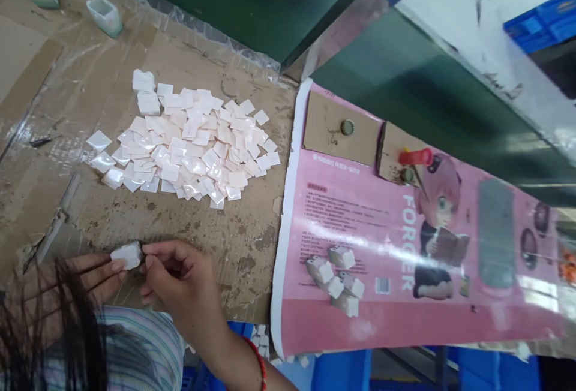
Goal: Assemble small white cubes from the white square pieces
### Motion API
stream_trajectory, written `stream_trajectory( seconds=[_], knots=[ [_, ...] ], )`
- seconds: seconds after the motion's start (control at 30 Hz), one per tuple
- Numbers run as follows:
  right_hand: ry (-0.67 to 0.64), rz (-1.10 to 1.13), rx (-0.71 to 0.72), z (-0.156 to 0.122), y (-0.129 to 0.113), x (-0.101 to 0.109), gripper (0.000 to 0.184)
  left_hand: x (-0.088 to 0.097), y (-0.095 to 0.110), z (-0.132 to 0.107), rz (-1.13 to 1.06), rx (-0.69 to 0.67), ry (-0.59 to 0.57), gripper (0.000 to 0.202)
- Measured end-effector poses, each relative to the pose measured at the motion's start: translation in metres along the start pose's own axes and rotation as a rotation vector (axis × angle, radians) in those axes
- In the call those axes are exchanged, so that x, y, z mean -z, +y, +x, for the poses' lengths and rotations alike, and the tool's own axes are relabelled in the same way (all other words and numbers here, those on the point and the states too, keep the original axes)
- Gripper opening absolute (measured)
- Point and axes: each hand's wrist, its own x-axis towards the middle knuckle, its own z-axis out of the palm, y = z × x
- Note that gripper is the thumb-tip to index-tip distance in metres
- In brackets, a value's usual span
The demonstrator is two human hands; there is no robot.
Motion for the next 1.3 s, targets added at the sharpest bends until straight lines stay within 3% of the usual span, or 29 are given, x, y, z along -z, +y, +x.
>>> stream_trajectory(
  seconds=[0.07,0.2,0.43,0.57,0.77,1.03,1.17,1.3],
  knots=[
    [-0.040,-0.007,0.064,0.001,0.009,0.002,0.044,0.002,0.002,0.004,-0.037,-0.011,0.007,0.040],
    [-0.013,-0.076,0.038,0.000,0.016,0.001,0.047,0.009,0.008,0.014,-0.042,-0.032,-0.061,0.031],
    [0.061,-0.136,-0.036,0.002,0.003,-0.006,0.053,0.005,0.013,0.018,-0.065,-0.038,-0.010,0.025],
    [0.035,-0.164,-0.092,0.004,-0.007,-0.008,0.050,0.000,0.013,0.018,-0.080,-0.014,0.010,0.023],
    [-0.045,-0.190,-0.032,0.009,-0.008,-0.006,0.050,-0.001,0.011,0.021,-0.103,-0.005,0.032,0.030],
    [-0.040,-0.173,0.025,0.007,0.007,-0.002,0.038,0.010,0.008,0.020,-0.146,0.032,0.023,0.032],
    [-0.060,-0.132,-0.025,0.004,0.013,-0.001,0.044,0.007,0.007,0.012,-0.150,-0.002,0.054,0.031],
    [-0.111,-0.240,-0.143,0.004,0.001,-0.001,0.045,0.006,0.012,0.014,-0.121,-0.019,0.108,0.033]
  ],
)
